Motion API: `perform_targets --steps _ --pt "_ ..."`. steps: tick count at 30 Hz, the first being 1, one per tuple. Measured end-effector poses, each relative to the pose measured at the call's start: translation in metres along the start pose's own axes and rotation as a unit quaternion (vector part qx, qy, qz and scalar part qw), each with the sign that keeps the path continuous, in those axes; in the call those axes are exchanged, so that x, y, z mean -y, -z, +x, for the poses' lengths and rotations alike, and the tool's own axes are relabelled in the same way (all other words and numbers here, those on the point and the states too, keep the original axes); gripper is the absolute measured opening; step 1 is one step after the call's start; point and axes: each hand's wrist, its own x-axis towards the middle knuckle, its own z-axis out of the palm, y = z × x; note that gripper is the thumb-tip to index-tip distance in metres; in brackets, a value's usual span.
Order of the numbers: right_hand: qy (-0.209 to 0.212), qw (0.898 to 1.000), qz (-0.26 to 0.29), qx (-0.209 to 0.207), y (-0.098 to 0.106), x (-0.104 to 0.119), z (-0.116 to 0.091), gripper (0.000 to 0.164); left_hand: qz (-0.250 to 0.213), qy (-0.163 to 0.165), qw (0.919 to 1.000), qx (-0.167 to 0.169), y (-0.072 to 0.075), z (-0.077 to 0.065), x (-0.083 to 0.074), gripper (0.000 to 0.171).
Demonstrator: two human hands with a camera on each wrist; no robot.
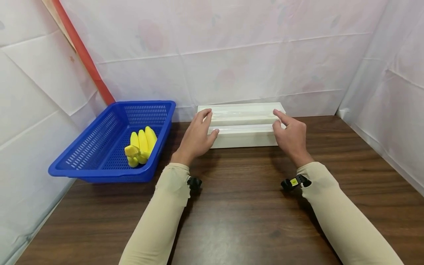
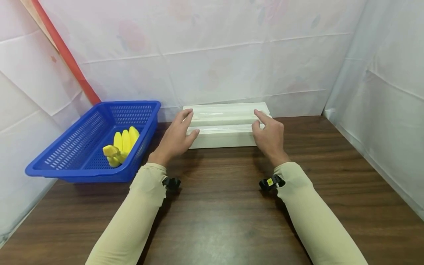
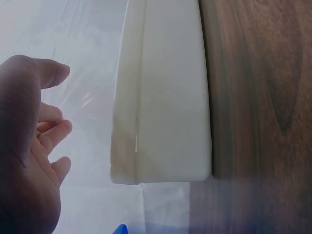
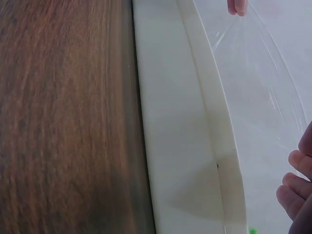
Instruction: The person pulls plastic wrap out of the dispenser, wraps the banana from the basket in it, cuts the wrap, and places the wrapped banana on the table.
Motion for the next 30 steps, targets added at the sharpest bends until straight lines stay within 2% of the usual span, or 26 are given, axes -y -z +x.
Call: perform_targets --steps 16,30 --pt "0.023 1.000 -0.012 -0.003 0.005 0.005 0.002 0.043 -0.005 -0.011 0.9997 -0.023 0.003 0.001 -0.004 0.069" --pt "0.014 0.999 0.002 0.040 0.016 0.013 0.005 0.044 -0.003 -0.014 0.9994 -0.030 0.008 0.002 -0.007 0.067"
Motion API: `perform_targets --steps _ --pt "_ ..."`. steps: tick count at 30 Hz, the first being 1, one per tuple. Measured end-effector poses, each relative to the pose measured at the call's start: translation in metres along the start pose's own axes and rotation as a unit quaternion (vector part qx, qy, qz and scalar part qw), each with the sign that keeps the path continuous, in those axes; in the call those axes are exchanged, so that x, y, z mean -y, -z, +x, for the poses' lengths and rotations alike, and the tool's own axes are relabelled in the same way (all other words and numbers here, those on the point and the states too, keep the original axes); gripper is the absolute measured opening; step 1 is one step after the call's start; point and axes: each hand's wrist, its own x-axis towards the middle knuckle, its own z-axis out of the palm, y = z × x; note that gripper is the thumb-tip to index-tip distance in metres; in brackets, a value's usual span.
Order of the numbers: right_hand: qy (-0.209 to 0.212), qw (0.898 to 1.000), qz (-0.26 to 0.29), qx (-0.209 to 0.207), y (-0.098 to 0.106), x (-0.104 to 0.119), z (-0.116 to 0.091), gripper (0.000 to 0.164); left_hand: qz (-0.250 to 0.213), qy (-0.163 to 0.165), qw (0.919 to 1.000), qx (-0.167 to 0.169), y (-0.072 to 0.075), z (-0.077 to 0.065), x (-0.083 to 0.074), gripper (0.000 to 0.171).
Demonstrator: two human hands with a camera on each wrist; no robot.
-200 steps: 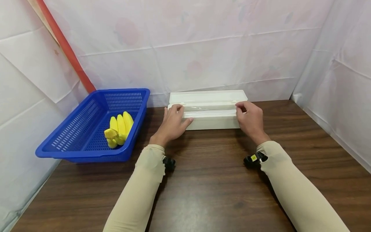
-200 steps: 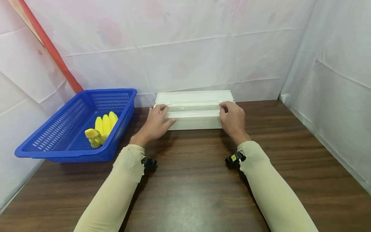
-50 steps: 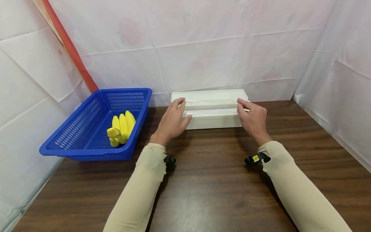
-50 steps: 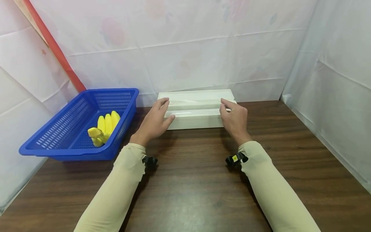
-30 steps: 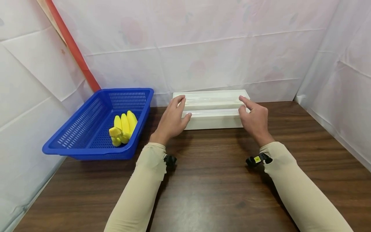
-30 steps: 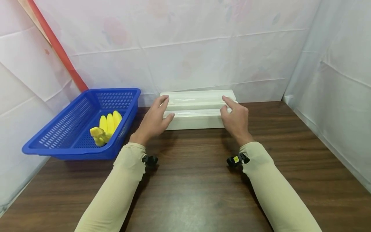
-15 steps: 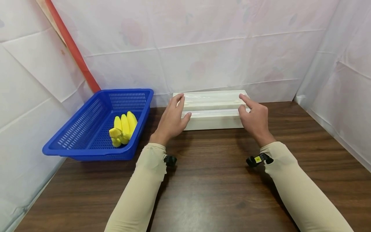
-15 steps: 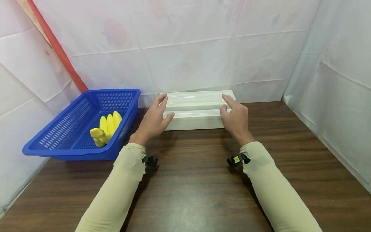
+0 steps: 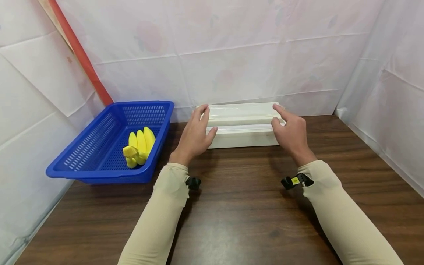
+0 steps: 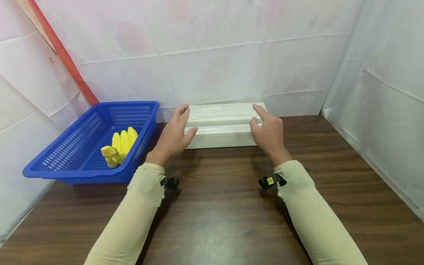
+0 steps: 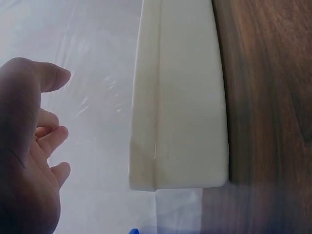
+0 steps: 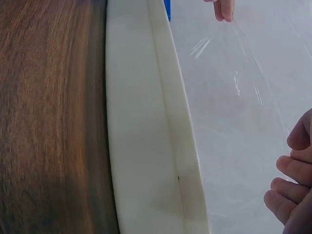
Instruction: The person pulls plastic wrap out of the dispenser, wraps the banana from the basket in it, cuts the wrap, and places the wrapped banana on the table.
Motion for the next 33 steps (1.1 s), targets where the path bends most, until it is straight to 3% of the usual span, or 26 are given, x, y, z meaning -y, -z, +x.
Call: perform_targets --steps 10,25,33 --pt "0.008 1.000 -0.005 -0.010 0.008 0.003 0.004 0.042 0.003 -0.025 0.9993 -0.027 0.003 0.005 -0.001 0.061" --pt "0.009 1.000 0.003 -0.009 0.017 0.008 0.005 0.042 0.011 -0.020 0.9985 -0.049 0.005 0.007 -0.003 0.060" --pt "0.002 1.000 0.010 0.008 0.015 0.010 0.006 0.043 0.002 -0.009 0.9983 -0.058 0.010 0.002 -0.005 0.057"
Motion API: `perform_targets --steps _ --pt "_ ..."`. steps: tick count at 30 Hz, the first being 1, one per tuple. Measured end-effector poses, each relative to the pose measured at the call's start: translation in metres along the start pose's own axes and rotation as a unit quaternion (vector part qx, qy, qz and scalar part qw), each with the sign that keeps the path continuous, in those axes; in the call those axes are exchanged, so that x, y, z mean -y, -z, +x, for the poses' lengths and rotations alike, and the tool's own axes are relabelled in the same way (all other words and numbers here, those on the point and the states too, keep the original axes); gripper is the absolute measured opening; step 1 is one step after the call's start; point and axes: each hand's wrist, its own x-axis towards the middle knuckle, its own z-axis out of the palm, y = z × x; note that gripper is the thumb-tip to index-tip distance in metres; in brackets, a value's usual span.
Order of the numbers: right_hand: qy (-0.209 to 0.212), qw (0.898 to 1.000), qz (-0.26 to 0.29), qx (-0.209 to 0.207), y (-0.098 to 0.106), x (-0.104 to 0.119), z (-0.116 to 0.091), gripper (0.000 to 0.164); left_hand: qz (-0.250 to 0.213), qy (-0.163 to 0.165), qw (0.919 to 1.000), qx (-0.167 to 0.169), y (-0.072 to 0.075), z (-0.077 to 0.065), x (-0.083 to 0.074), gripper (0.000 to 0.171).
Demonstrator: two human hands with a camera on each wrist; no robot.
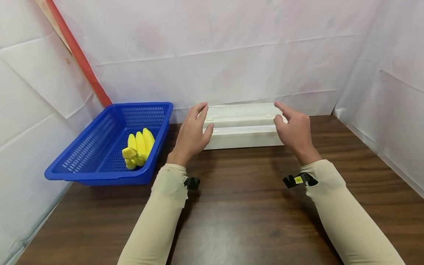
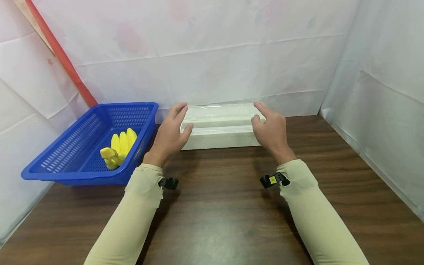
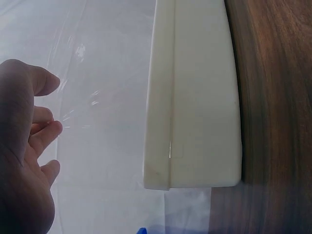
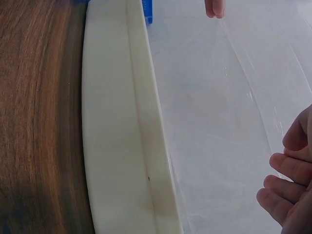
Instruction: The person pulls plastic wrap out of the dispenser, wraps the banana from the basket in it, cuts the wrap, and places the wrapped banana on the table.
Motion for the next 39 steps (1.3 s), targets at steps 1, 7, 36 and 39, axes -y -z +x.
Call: perform_targets --steps 1,7,36,39 --pt "0.003 1.000 0.001 -0.001 0.000 0.001 0.000 0.044 -0.002 0.001 1.0000 -0.002 0.001 0.000 0.000 0.057" --pt "0.007 1.000 0.001 -0.009 0.002 0.005 0.003 0.043 -0.003 -0.008 0.9999 -0.013 0.003 0.001 0.001 0.056" --pt "0.014 0.999 0.018 -0.036 0.002 0.009 0.006 0.044 -0.036 -0.012 0.9983 -0.044 0.012 0.002 -0.004 0.053" --pt "0.020 0.999 0.018 -0.042 0.002 0.009 0.007 0.045 -0.049 -0.006 0.9976 -0.048 0.013 0.003 -0.007 0.053"
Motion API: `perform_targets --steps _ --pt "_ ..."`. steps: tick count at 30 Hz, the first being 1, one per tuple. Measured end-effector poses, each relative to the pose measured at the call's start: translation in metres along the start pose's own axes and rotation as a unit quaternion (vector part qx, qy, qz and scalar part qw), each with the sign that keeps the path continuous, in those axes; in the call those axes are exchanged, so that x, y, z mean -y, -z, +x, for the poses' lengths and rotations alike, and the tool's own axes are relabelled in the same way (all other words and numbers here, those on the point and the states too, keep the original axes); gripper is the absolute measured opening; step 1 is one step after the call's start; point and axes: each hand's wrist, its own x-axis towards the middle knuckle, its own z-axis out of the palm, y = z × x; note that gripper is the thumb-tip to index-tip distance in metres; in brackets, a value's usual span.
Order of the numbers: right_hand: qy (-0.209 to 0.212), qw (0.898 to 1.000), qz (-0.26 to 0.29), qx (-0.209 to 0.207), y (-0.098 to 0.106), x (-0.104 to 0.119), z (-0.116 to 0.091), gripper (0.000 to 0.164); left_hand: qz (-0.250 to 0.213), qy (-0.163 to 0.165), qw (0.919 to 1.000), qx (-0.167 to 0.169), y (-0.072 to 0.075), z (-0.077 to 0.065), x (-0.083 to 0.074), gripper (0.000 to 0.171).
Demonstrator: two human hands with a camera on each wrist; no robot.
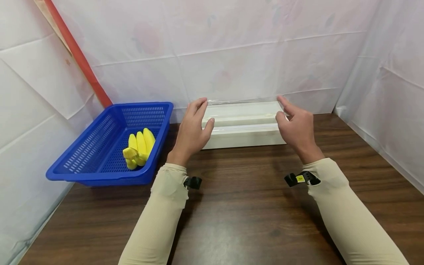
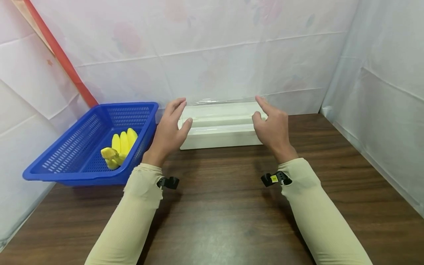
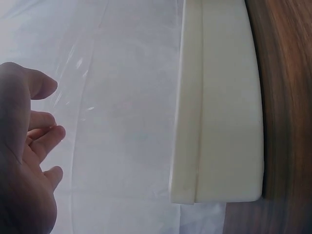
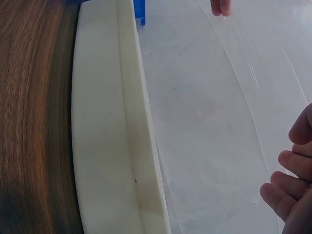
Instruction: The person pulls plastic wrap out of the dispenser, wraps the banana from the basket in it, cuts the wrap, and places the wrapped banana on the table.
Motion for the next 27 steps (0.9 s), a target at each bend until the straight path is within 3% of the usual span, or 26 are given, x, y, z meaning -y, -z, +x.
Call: perform_targets --steps 27 --pt "0.019 1.000 -0.009 0.005 0.007 0.000 0.000 0.052 -0.011 -0.021 0.9997 0.003 0.003 0.006 -0.012 0.059"
